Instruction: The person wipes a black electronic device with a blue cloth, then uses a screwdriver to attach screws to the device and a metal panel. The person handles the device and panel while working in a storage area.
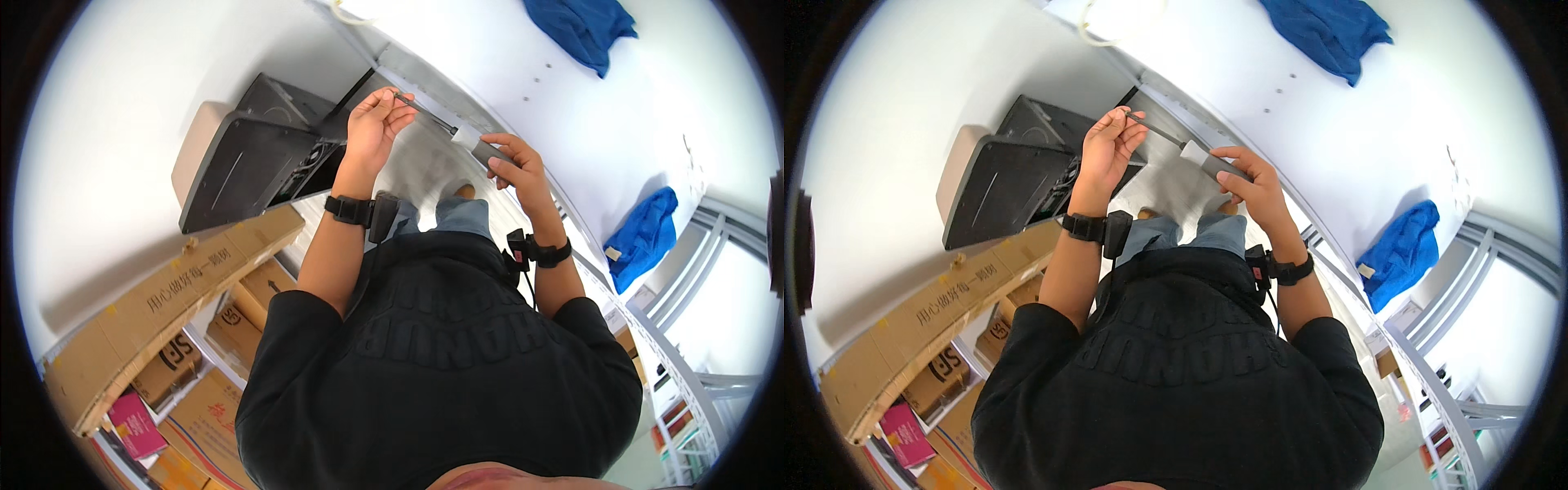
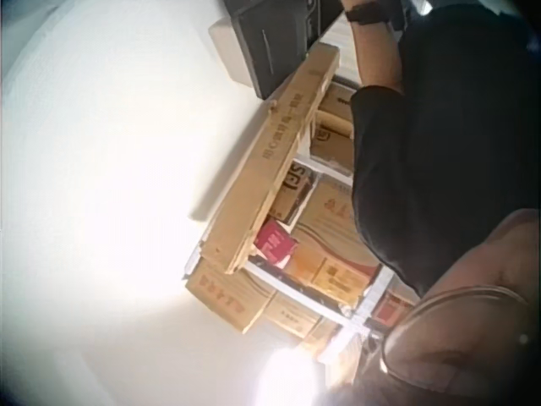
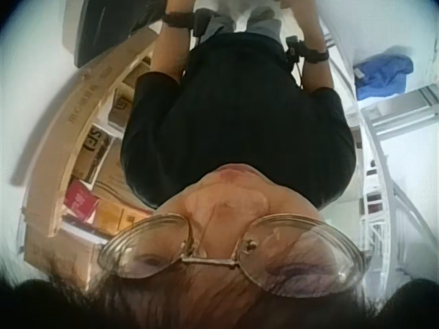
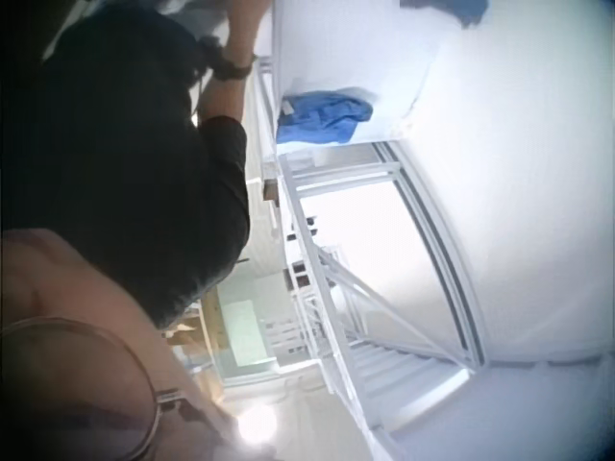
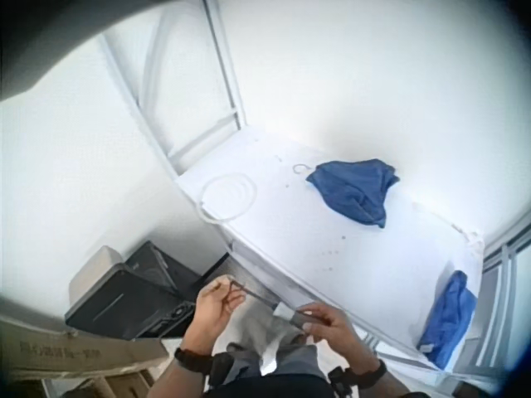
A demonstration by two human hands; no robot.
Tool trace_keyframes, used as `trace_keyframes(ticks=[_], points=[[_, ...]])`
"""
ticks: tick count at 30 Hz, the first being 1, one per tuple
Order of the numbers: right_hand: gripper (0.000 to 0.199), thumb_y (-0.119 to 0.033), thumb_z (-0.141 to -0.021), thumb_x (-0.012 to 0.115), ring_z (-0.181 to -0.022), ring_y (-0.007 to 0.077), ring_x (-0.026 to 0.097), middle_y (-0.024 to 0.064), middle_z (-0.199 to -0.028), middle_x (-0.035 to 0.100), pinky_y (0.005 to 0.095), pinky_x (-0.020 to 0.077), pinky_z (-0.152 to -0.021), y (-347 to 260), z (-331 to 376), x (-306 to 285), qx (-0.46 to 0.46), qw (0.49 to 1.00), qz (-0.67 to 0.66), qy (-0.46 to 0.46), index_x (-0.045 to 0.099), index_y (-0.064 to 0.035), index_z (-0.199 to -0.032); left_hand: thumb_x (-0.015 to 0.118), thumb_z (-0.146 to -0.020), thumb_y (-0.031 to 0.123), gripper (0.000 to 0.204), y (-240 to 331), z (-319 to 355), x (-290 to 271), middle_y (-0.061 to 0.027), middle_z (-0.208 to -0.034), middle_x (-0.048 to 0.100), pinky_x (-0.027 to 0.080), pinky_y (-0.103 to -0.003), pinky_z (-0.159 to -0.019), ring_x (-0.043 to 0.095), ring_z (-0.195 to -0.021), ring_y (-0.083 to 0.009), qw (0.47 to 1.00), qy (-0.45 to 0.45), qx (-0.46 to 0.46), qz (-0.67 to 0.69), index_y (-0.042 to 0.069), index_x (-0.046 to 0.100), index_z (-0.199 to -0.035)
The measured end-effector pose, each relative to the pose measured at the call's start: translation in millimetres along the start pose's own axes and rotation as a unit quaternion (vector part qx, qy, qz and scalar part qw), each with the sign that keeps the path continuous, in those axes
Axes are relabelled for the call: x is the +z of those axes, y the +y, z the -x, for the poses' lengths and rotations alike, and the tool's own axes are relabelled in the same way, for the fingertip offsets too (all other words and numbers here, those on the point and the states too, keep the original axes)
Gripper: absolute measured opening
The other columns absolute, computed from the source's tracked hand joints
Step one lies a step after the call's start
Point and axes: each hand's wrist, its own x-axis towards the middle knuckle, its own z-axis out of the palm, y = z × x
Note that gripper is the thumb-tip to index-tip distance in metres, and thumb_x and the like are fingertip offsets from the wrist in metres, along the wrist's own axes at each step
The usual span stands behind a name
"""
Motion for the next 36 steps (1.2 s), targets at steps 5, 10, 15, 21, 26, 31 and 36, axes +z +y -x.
trace_keyframes(ticks=[5,10,15,21,26,31,36], points=[[0.031,-0.017,-0.088,0.061,-0.05,0.0045,0.045,0.0015,-0.069,0.058,0.0192,0.0344,-0.046,-7.0,-13.1,52.4,0.06,0.998,0.003,-0.035,0.064,-0.0096,-0.118,0.048,-0.1,0.012,0.016,21.1,18.5,-58.0,-0.015,-0.098,0.068,0.058,-0.029,-0.074,0.068,-0.081,-0.0194,0.999,0.012,0.043,-0.012,0.001,0.059,-0.099],[0.031,-0.016,-0.087,0.062,-0.051,0.0042,0.044,-0.0001,-0.067,0.056,0.02,0.0322,-0.044,-4.7,-18.5,116.6,0.041,0.998,0.053,-0.021,0.064,-0.0082,-0.117,0.048,-0.1,0.012,0.015,46.6,28.6,-112.6,-0.0148,-0.098,0.068,0.058,-0.029,-0.074,0.068,-0.081,-0.0198,0.998,0.027,0.022,-0.052,0.001,0.059,-0.101],[0.031,-0.012,-0.084,0.064,-0.061,0.0057,0.049,-0.0005,-0.071,0.056,0.0224,0.0346,-0.049,7.7,-16.1,183.0,0.018,0.993,0.114,0.014,0.064,-0.0074,-0.114,0.049,-0.101,0.017,0.016,66.9,34.8,-170.7,-0.0134,-0.102,0.067,0.058,-0.029,-0.075,0.068,-0.084,-0.0195,0.998,-0.007,-0.03,-0.056,0.003,0.057,-0.104],[0.028,-0.015,-0.088,0.063,-0.063,0.0098,0.056,0.0041,-0.074,0.061,0.0228,0.0412,-0.05,59.7,-17.9,219.3,0.075,0.995,-0.053,0.027,0.062,-0.0078,-0.115,0.05,-0.1,0.025,0.022,52.6,24.2,-218.1,-0.0088,-0.098,0.067,0.056,-0.029,-0.072,0.066,-0.082,-0.0169,0.996,0.003,-0.079,-0.04,0.006,0.058,-0.108],[0.03,-0.015,-0.087,0.063,-0.057,0.0095,0.053,0.0066,-0.072,0.061,0.0228,0.0426,-0.05,100.0,-31.9,211.8,0.093,0.981,-0.167,0.015,0.061,-0.0055,-0.116,0.052,-0.099,0.028,0.025,45.0,13.8,-227.0,-0.0062,-0.092,0.066,0.054,-0.03,-0.072,0.065,-0.081,-0.0165,0.983,0.006,-0.073,-0.168,0.006,0.06,-0.109],[0.032,-0.015,-0.088,0.064,-0.058,0.0088,0.053,0.0061,-0.075,0.061,0.0223,0.0428,-0.051,105.7,-52.1,209.1,0.091,0.984,-0.153,0.007,0.061,-0.0056,-0.118,0.066,-0.087,0.022,0.027,40.5,10.7,-238.9,-0.0127,-0.113,0.06,0.054,-0.037,-0.074,0.065,-0.081,-0.0288,0.669,-0.092,0.152,-0.721,0.005,0.061,-0.107],[0.032,-0.015,-0.088,0.064,-0.064,0.0084,0.054,0.0056,-0.082,0.062,0.0217,0.0429,-0.053,103.5,-66.2,212.6,0.08,0.989,-0.124,-0.01,0.061,-0.0058,-0.119,0.065,-0.083,0.019,0.042,48.8,-19.7,-226.9,-0.0185,-0.138,0.04,0.053,-0.048,-0.078,0.063,-0.095,-0.0414,0.531,-0.042,0.04,-0.845,0.007,0.051,-0.121]])
